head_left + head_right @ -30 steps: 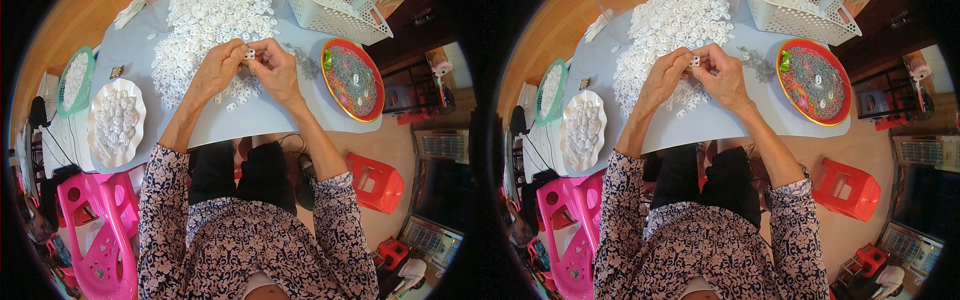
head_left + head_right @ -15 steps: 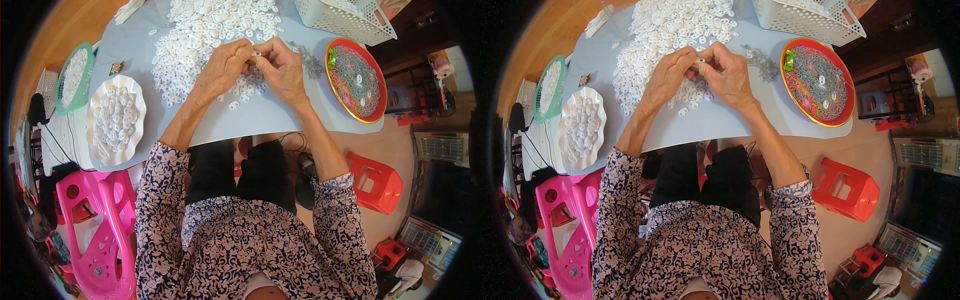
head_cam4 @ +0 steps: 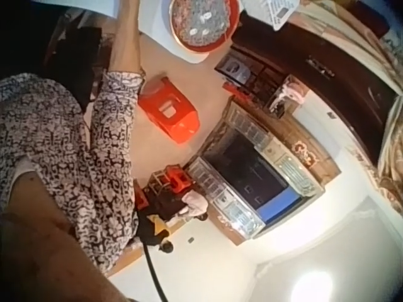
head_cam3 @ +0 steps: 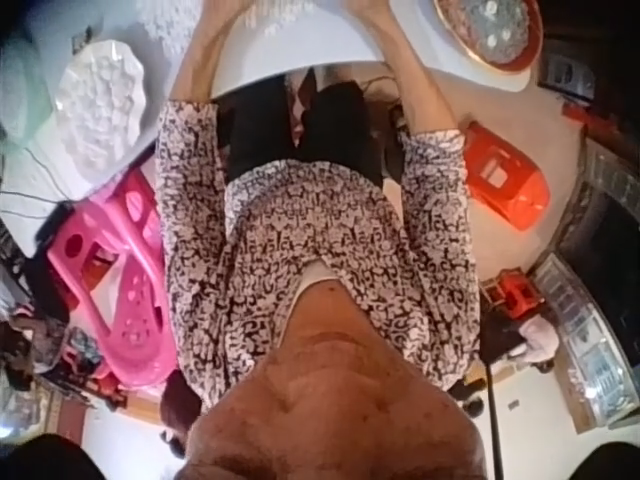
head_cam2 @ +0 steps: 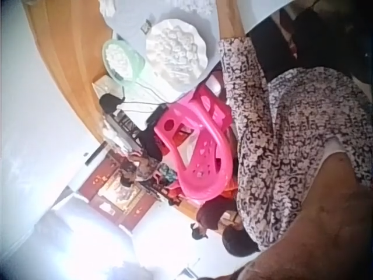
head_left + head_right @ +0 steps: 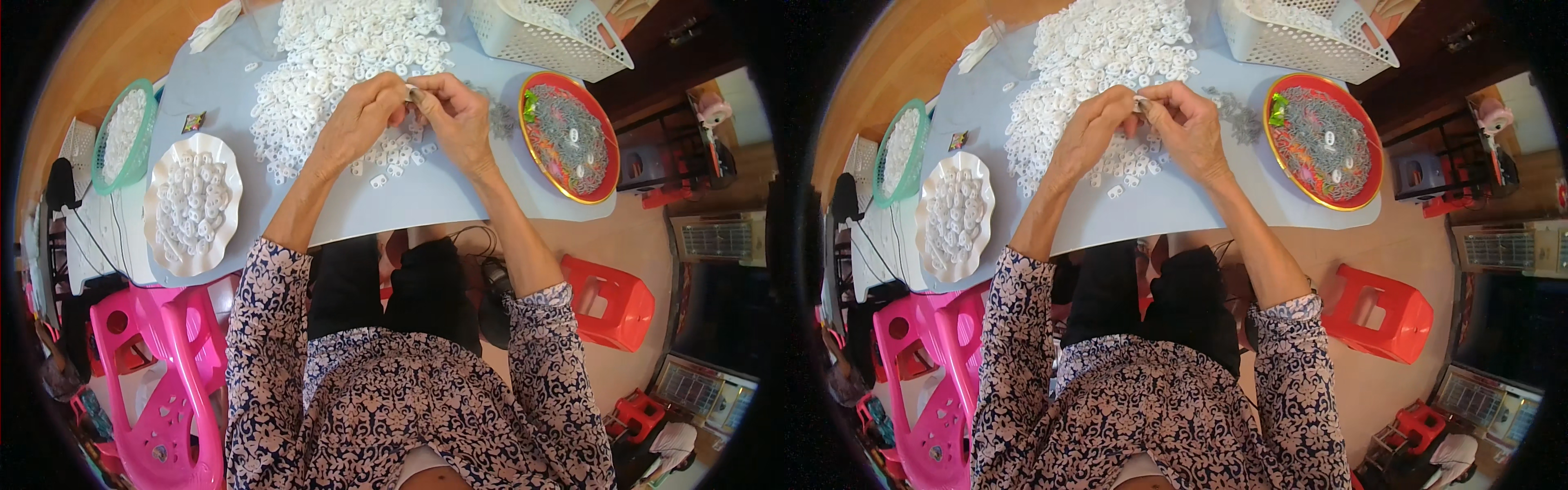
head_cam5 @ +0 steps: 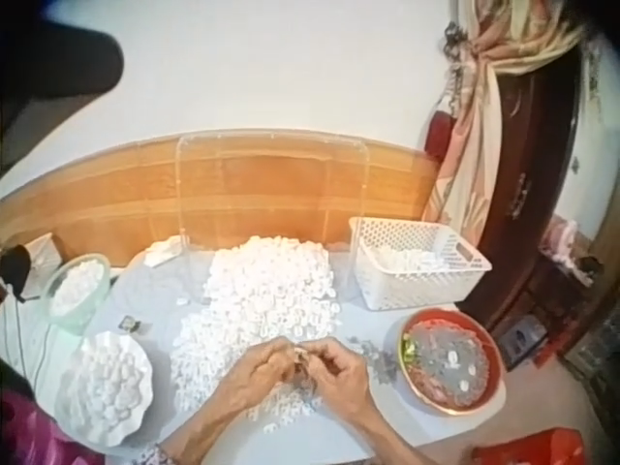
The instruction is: Assembling small metal components into white plastic parts.
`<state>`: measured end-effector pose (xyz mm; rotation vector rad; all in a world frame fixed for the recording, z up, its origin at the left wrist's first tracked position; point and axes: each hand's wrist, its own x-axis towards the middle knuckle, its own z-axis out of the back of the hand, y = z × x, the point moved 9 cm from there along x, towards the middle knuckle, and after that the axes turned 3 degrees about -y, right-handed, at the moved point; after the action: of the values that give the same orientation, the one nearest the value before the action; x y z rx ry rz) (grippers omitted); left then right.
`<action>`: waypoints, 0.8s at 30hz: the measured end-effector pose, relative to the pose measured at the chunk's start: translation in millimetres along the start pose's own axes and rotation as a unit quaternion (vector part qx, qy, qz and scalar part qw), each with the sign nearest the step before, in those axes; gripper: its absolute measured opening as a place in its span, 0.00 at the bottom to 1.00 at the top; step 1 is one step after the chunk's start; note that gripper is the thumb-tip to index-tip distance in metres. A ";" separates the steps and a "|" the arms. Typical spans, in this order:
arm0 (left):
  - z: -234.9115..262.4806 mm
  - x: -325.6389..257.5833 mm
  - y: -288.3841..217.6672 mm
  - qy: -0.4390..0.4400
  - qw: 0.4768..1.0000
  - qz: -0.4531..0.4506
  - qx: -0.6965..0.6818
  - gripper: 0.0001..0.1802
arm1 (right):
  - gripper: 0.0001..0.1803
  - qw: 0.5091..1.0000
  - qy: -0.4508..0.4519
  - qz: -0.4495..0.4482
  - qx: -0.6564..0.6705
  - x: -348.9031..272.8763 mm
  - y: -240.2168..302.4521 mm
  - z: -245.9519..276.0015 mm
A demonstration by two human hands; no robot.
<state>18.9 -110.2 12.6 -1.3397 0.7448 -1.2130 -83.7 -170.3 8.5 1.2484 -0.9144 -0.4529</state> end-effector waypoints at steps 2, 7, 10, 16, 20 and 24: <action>0.3 -1.0 6.9 -0.009 1.000 0.006 0.003 0.11 | 0.06 1.000 -0.014 -0.002 0.023 0.3 0.2 -3.8; 3.4 -0.3 9.2 -0.022 1.000 -0.004 0.016 0.10 | 0.07 0.999 -0.044 0.021 0.010 0.6 -5.6 3.5; -4.1 3.9 4.7 -0.030 0.999 0.005 -0.036 0.10 | 0.07 0.998 -0.057 0.020 -0.020 2.0 3.3 10.6; 20.9 -4.2 19.7 -0.068 0.996 0.032 -0.040 0.09 | 0.04 0.996 -0.045 0.057 -0.048 29.0 24.7 5.2; 28.6 -9.1 29.1 -0.144 0.978 0.072 -0.136 0.10 | 0.05 0.954 -0.107 0.182 -0.213 81.2 73.1 51.2; 34.2 -0.9 29.5 -0.184 0.962 0.060 -0.194 0.10 | 0.07 0.861 -0.185 0.273 -0.388 122.9 111.8 117.7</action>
<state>57.0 -103.9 -10.6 -1.7541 0.8039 -0.7084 -125.1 -299.7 160.2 0.1361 -1.1926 -0.5324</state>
